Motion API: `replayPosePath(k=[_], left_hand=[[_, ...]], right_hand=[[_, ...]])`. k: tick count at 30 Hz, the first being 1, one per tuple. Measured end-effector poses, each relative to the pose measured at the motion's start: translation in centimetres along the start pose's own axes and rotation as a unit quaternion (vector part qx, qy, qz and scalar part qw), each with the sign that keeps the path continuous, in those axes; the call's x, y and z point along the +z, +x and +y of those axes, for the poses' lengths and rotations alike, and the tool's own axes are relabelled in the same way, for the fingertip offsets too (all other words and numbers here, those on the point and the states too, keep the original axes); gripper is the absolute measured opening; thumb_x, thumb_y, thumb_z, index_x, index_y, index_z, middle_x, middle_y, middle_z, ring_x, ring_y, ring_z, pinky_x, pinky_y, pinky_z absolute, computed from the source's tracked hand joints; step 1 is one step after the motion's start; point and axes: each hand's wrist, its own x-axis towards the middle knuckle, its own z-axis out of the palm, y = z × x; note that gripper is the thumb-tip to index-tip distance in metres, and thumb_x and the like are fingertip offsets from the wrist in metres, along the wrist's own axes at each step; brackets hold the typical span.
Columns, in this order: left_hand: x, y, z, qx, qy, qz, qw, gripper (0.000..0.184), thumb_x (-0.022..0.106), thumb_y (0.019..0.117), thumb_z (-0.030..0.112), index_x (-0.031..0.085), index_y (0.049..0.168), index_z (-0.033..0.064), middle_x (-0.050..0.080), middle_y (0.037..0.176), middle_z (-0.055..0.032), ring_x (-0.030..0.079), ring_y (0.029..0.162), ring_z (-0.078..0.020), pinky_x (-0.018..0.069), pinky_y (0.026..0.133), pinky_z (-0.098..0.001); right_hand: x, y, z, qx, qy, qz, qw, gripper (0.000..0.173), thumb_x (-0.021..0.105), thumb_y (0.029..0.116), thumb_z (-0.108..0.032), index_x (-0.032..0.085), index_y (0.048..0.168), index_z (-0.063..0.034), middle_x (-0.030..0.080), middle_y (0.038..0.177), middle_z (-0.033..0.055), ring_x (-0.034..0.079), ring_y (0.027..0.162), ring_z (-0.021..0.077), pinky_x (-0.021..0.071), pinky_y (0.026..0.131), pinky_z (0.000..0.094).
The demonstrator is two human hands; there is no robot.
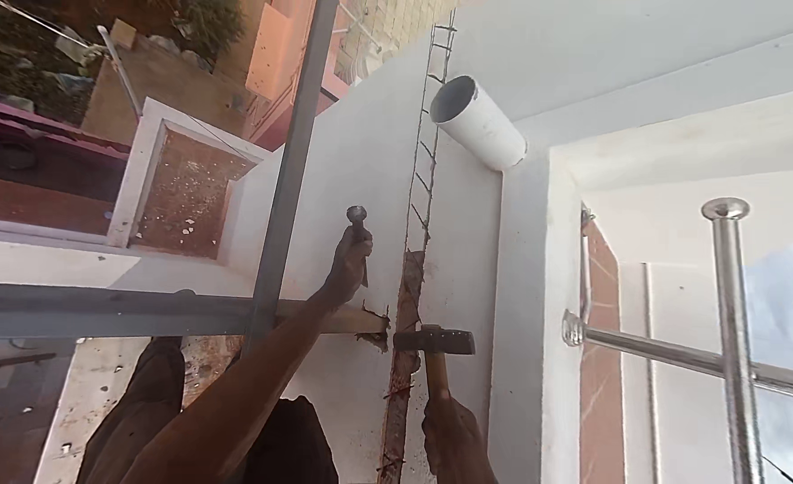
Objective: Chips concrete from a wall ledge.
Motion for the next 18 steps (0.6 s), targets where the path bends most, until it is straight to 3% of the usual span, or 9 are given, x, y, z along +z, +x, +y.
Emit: replayPosePath(k=[1,4,6,8,11,14,18], left_hand=[[0.9,0.5,0.1,-0.009,0.034,0.006,0.999,0.012,0.042,0.1052,0.015,0.053,0.11,0.0113,0.05,0.09,0.0027,0.05,0.076,-0.0027,0.0432,0.069,-0.0184],[2.6,3.1,0.0,0.049,0.084,0.002,0.995,0.017,0.048,0.1091,0.017,0.059,0.109,0.0045,0.062,0.089,-0.0005,0.056,0.074,-0.0054,0.0465,0.067,-0.0218],[3.2,4.6,0.6,0.108,0.129,-0.029,0.985,0.018,0.047,0.1099,0.018,0.058,0.111,0.0031,0.072,0.095,-0.0032,0.063,0.078,-0.0066,0.0513,0.071,-0.0251],[4.0,5.8,1.8,0.117,0.185,-0.054,0.974,0.019,0.044,0.1114,0.02,0.051,0.113,0.0027,0.075,0.103,-0.0065,0.068,0.086,-0.0083,0.0534,0.077,-0.0293],[5.0,6.7,2.9,0.093,0.234,-0.074,0.965,0.024,0.04,0.1127,0.022,0.047,0.117,-0.0003,0.073,0.108,-0.0104,0.068,0.092,-0.0095,0.053,0.082,-0.0306],[5.4,6.4,2.5,0.049,0.239,-0.101,0.965,0.022,0.041,0.1121,0.02,0.044,0.121,-0.0004,0.068,0.102,-0.0104,0.063,0.084,-0.0117,0.0517,0.076,-0.0307],[4.7,4.2,0.6,0.051,0.183,-0.124,0.974,0.017,0.042,0.1085,0.008,0.044,0.122,-0.0016,0.065,0.104,-0.0136,0.068,0.096,-0.0175,0.0559,0.084,-0.0334]], right_hand=[[-0.2,-0.2,1.2,0.017,0.015,0.007,1.0,0.053,0.025,0.1099,-0.042,0.056,0.088,-0.0041,0.053,0.055,0.0008,0.051,0.041,0.0105,0.0482,0.039,0.0268],[-0.9,-0.8,3.4,0.053,0.049,0.023,0.997,0.055,0.02,0.1118,-0.038,0.054,0.089,-0.0019,0.054,0.055,0.0023,0.052,0.041,0.0123,0.0493,0.04,0.0286],[-1.2,-1.0,4.3,0.062,0.067,0.027,0.995,0.054,0.02,0.1121,-0.038,0.054,0.09,-0.0017,0.054,0.055,0.0025,0.052,0.041,0.0121,0.0492,0.04,0.0284],[-1.3,-1.3,5.2,0.063,0.081,0.024,0.994,0.052,0.021,0.1117,-0.037,0.054,0.09,-0.0027,0.053,0.055,0.0013,0.051,0.041,0.0112,0.0486,0.04,0.0276],[-0.9,-1.6,6.0,0.071,0.089,0.018,0.993,0.051,0.023,0.1117,-0.036,0.054,0.089,-0.0022,0.053,0.054,0.001,0.051,0.041,0.0109,0.0488,0.04,0.0275],[-0.3,-1.7,6.7,0.088,0.092,0.016,0.992,0.052,0.022,0.1128,-0.035,0.054,0.089,-0.0017,0.052,0.054,0.001,0.051,0.04,0.0107,0.0483,0.039,0.0272],[0.6,-1.8,8.2,0.099,0.12,0.012,0.988,0.043,0.032,0.1126,-0.03,0.053,0.089,-0.0021,0.052,0.054,0.001,0.051,0.04,0.0103,0.0484,0.04,0.0268]])
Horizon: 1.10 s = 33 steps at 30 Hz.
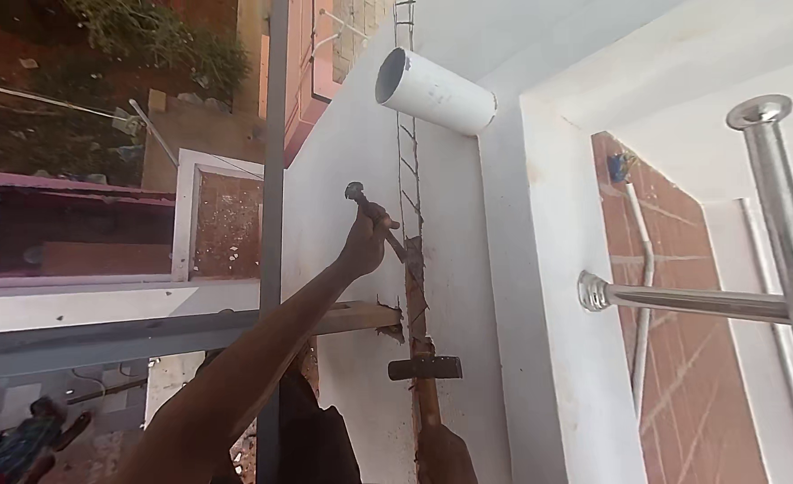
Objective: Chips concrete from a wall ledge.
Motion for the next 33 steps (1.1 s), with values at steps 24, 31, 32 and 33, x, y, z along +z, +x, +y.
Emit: replayPosePath(k=[24,31,32,33], left_hand=[[0.8,-5.4,0.1,0.35,0.334,-0.393,0.782,0.022,0.06,0.0999,0.005,0.073,0.117,0.0065,0.075,0.104,-0.008,0.071,0.108,-0.0186,0.0458,0.116,-0.0444],[4.4,-2.5,-0.6,0.357,0.352,-0.499,0.707,0.023,0.065,0.0978,0.013,0.077,0.117,0.015,0.07,0.093,-0.0065,0.067,0.095,-0.022,0.0507,0.099,-0.0436],[4.8,-2.3,-0.8,0.36,0.348,-0.5,0.706,0.02,0.066,0.0968,0.012,0.077,0.113,0.0119,0.071,0.094,-0.008,0.067,0.092,-0.0232,0.054,0.088,-0.0416],[5.1,-2.3,-1.1,0.357,0.342,-0.5,0.711,0.017,0.066,0.0955,0.01,0.077,0.109,0.0096,0.07,0.095,-0.0092,0.068,0.09,-0.0236,0.0552,0.082,-0.0407]], right_hand=[[3.1,-1.0,7.2,-0.195,0.094,0.076,0.973,0.021,0.063,0.0981,-0.022,0.057,0.085,-0.0065,0.055,0.053,-0.0044,0.054,0.042,0.0084,0.0506,0.042,0.0285],[4.7,-3.1,7.0,-0.354,0.155,0.102,0.917,0.009,0.067,0.0986,-0.021,0.062,0.105,-0.0175,0.069,0.077,-0.0139,0.062,0.062,-0.002,0.0554,0.059,0.0207],[5.0,-2.9,7.0,-0.352,0.161,0.111,0.915,0.01,0.067,0.0983,-0.021,0.061,0.105,-0.0167,0.068,0.076,-0.014,0.062,0.06,-0.0023,0.0548,0.057,0.0207],[5.2,-2.5,7.2,-0.356,0.168,0.119,0.912,0.01,0.067,0.0984,-0.023,0.061,0.103,-0.0163,0.067,0.073,-0.0134,0.061,0.058,-0.0017,0.0543,0.054,0.0211]])
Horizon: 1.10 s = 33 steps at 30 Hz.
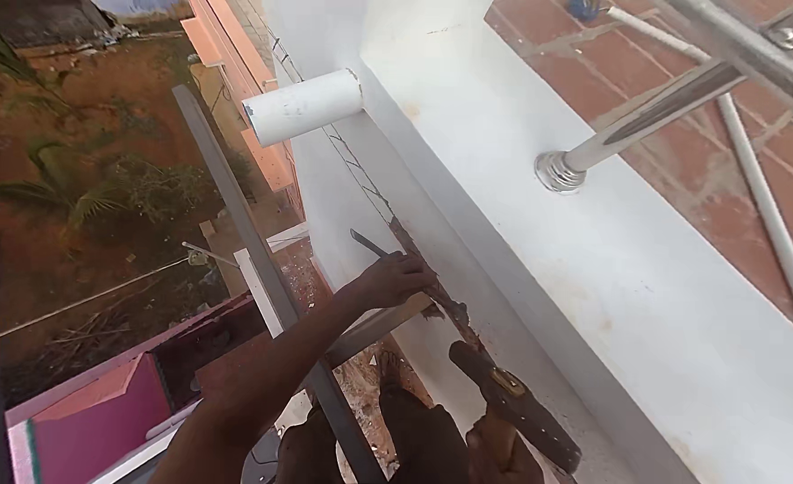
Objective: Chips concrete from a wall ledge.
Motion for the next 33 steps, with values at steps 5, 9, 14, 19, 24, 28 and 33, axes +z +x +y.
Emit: replayPosePath(k=[5,9,14,19,24,28,33], left_hand=[[1.8,0.5,-1.1,-0.017,0.025,0.092,0.995,0.025,0.077,0.078,0.024,0.061,0.066,0.0085,0.063,0.066,-0.0036,0.062,0.061,-0.0136,0.0523,0.057,-0.0313],[4.7,0.6,-0.9,0.008,0.063,0.172,0.983,0.025,0.073,0.0752,0.021,0.056,0.06,0.0116,0.059,0.057,-0.0005,0.059,0.056,-0.0116,0.0487,0.054,-0.0293],[8.8,0.0,-1.4,0.107,0.064,0.252,0.96,0.038,0.07,0.0873,0.017,0.049,0.057,0.0105,0.055,0.056,-0.0019,0.056,0.056,-0.0126,0.0448,0.054,-0.0281],[11.1,-0.1,-1.0,0.197,0.078,0.27,0.939,0.035,0.067,0.0907,0.015,0.05,0.06,0.0102,0.053,0.057,-0.0029,0.054,0.057,-0.0142,0.045,0.056,-0.0283],[12.5,0.4,-2.2,0.22,0.121,0.291,0.923,0.033,0.064,0.0887,0.009,0.048,0.06,0.0089,0.046,0.054,-0.0047,0.051,0.054,-0.0172,0.0422,0.053,-0.0303],[12.9,1.0,-3.4,0.222,0.132,0.335,0.906,0.033,0.064,0.0877,0.009,0.046,0.06,0.0088,0.048,0.055,-0.0052,0.051,0.055,-0.0172,0.0428,0.054,-0.03],[13.8,2.6,-3.9,0.212,0.128,0.419,0.874,0.034,0.064,0.0875,0.007,0.045,0.06,0.0101,0.045,0.053,-0.0026,0.047,0.051,-0.0137,0.0387,0.05,-0.0268]], right_hand=[[1.1,1.7,2.7,-0.094,0.053,-0.003,0.994,0.009,0.063,0.1028,-0.033,0.07,0.099,-0.0291,0.066,0.074,-0.0149,0.062,0.062,-0.0034,0.0548,0.061,0.0189],[1.2,4.1,4.9,-0.158,0.068,-0.017,0.985,0.012,0.059,0.1053,-0.031,0.069,0.1,-0.0284,0.065,0.075,-0.0161,0.061,0.065,-0.0053,0.0536,0.064,0.0166],[1.4,6.4,8.2,-0.199,0.099,-0.033,0.975,0.013,0.058,0.1055,-0.031,0.07,0.101,-0.0279,0.064,0.073,-0.0156,0.06,0.064,-0.0051,0.0537,0.063,0.0159],[0.5,6.2,10.9,-0.232,0.155,-0.041,0.959,0.012,0.06,0.1046,-0.032,0.071,0.104,-0.0273,0.064,0.074,-0.0139,0.061,0.064,-0.0032,0.0548,0.062,0.0176],[-1.2,4.7,12.0,-0.292,0.192,-0.074,0.934,0.011,0.06,0.105,-0.029,0.069,0.107,-0.0248,0.064,0.078,-0.0118,0.062,0.067,-0.0009,0.0557,0.066,0.0188],[-2.2,3.9,12.6,-0.316,0.162,-0.088,0.931,0.013,0.057,0.1062,-0.029,0.069,0.112,-0.0263,0.065,0.082,-0.0142,0.062,0.071,-0.0042,0.0543,0.068,0.0159],[-2.2,5.0,12.6,-0.31,0.088,-0.058,0.945,0.012,0.058,0.1058,-0.033,0.067,0.108,-0.0262,0.064,0.081,-0.0158,0.06,0.069,-0.0073,0.0531,0.065,0.0137]])
